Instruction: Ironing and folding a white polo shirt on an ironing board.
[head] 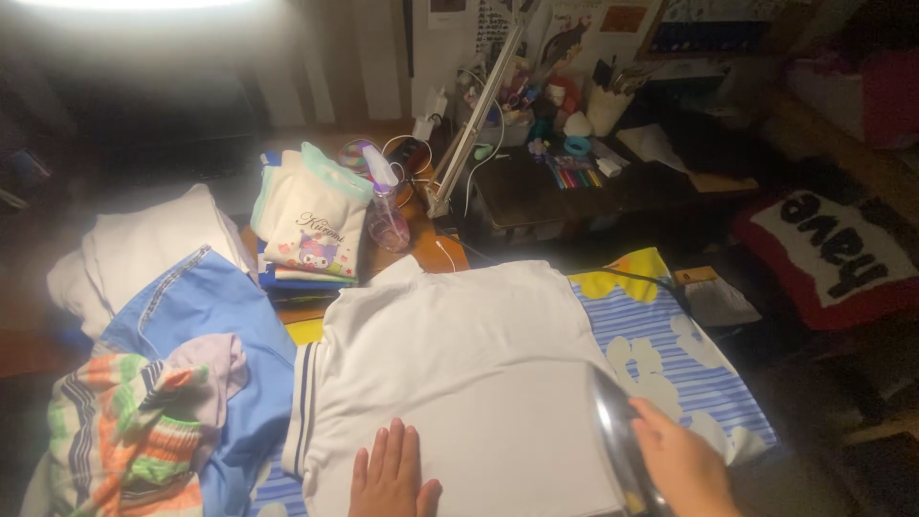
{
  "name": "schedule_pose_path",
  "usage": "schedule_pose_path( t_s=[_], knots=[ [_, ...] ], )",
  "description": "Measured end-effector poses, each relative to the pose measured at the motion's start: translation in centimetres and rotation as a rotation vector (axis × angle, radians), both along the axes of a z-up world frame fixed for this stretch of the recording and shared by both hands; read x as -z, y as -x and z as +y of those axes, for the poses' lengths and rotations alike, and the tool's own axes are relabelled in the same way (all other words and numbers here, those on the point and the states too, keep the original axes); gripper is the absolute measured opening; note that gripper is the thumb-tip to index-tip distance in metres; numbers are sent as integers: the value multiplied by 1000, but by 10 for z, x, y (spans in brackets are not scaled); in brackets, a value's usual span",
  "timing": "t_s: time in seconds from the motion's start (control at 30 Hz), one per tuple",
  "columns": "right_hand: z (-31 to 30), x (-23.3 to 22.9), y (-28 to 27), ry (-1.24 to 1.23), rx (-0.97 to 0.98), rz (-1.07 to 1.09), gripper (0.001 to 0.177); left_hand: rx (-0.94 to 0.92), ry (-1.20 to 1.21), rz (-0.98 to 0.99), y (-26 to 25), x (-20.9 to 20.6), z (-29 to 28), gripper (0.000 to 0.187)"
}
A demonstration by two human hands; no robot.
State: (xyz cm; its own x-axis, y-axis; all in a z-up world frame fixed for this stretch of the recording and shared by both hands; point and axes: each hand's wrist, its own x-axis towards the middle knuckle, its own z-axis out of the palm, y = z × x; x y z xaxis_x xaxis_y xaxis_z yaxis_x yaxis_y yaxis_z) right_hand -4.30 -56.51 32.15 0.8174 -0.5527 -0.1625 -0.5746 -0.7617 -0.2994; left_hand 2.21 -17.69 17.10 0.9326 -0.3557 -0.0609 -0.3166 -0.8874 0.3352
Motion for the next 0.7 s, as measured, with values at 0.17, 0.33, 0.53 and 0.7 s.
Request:
schedule_pose_path(
  t_s=[0.17,0.33,0.53,0.7],
  knots=[
    [-58,19,3,-11,186,-85,46,-114,233,-425,-52,-29,38,80],
    [73,-45,-40,-150,-72,-32,44,-279,340,-598,-144,-75,78,70],
    [159,-48,-101,-189,-515,114,43,-575,-24,62,-203,-120,59,54],
    [126,-31,-147,-49,-314,-128,35,-562,-8,-176,-221,-74,60,34]
  ],
)
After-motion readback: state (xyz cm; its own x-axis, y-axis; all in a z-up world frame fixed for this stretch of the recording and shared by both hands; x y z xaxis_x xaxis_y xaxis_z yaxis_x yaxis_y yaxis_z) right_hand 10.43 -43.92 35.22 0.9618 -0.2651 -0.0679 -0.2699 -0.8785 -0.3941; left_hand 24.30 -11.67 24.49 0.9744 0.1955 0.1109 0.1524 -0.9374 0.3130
